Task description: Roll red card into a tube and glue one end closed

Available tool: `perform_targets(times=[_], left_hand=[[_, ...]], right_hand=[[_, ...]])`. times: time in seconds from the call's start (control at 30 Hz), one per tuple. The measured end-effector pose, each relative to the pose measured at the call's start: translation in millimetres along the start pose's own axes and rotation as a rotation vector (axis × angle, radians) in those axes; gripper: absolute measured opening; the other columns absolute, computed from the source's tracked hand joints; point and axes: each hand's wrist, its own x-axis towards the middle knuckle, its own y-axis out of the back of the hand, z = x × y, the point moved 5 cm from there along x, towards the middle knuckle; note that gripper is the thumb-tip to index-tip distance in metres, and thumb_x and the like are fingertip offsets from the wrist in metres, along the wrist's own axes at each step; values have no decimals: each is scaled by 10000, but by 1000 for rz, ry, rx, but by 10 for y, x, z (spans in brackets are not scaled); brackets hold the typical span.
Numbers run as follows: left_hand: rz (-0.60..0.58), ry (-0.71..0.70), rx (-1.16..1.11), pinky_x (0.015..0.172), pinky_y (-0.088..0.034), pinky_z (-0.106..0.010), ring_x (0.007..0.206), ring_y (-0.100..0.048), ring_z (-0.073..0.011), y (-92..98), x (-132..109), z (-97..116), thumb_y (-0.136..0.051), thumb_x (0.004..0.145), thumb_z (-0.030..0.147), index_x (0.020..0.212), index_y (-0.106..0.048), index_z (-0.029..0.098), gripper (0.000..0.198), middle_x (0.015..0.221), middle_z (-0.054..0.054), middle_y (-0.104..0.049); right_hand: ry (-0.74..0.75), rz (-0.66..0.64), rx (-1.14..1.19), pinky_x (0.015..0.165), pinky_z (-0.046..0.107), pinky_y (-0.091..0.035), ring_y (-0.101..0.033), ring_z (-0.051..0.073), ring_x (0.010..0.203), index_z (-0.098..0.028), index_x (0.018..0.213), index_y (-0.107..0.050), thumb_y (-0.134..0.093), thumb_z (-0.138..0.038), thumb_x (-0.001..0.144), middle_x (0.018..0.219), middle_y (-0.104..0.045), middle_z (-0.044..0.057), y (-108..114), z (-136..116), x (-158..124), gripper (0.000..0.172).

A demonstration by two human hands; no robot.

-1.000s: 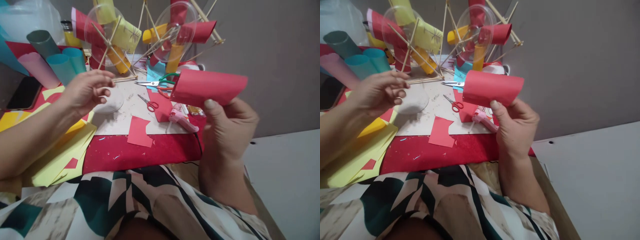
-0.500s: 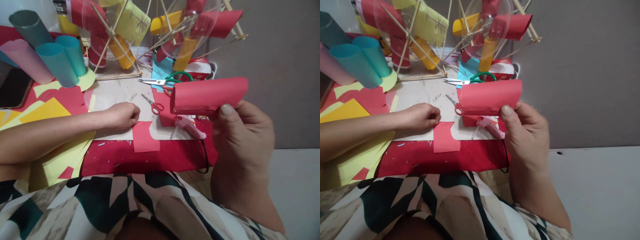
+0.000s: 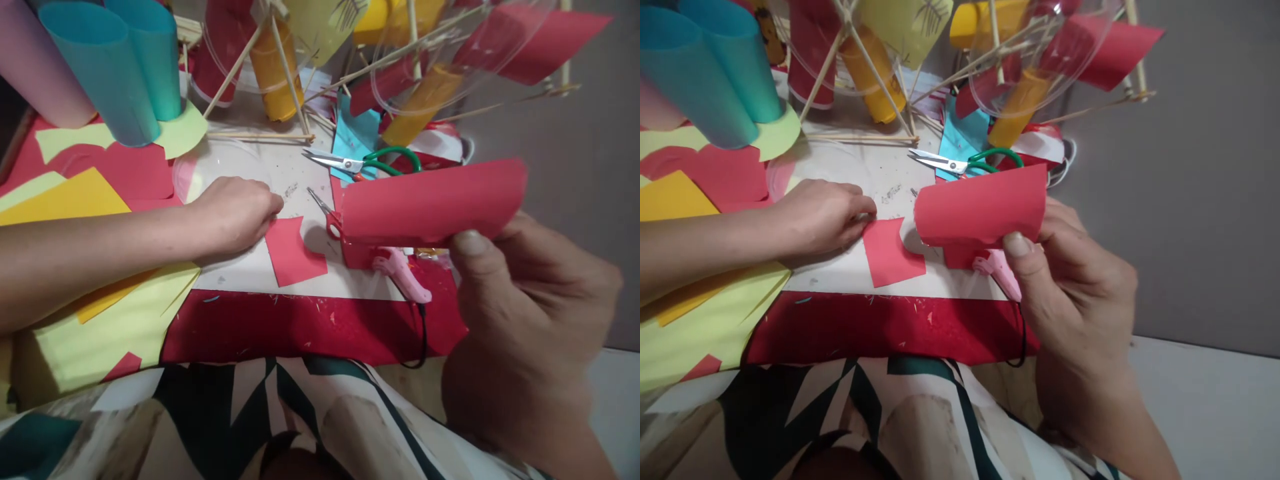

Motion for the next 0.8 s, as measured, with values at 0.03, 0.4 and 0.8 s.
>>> perform_targets(times=[0.03, 0.4, 0.8], left_hand=[[5, 4, 19, 826, -454, -376, 906, -664, -271, 1, -9, -26, -486, 891, 311, 1001, -721, 228, 272, 895, -44, -673], [75, 49, -56, 952, -433, -468, 997, -642, -336, 123, -57, -107, -497, 891, 326, 938, -703, 199, 247, 846, -57, -625], [78, -30, -361, 1000, -423, -459, 1101, -632, -349, 21, -38, -21, -551, 863, 288, 946, -722, 202, 209, 953, -64, -686]], right_hand=[[9, -13, 8, 1031, 521, -515, -714, 254, 1056, -380, 960, -797, -658, -284, 924, 1013, -773, -12, -15, 3, 4, 173], [83, -134, 24, 1015, 480, -516, -698, 225, 989, -302, 863, -764, -655, -200, 899, 904, -743, 0, -86, 57, -39, 154], [368, -329, -193, 1053, 489, -496, -677, 224, 1009, -263, 940, -667, -655, -123, 881, 994, -711, 36, -277, -136, 21, 152]])
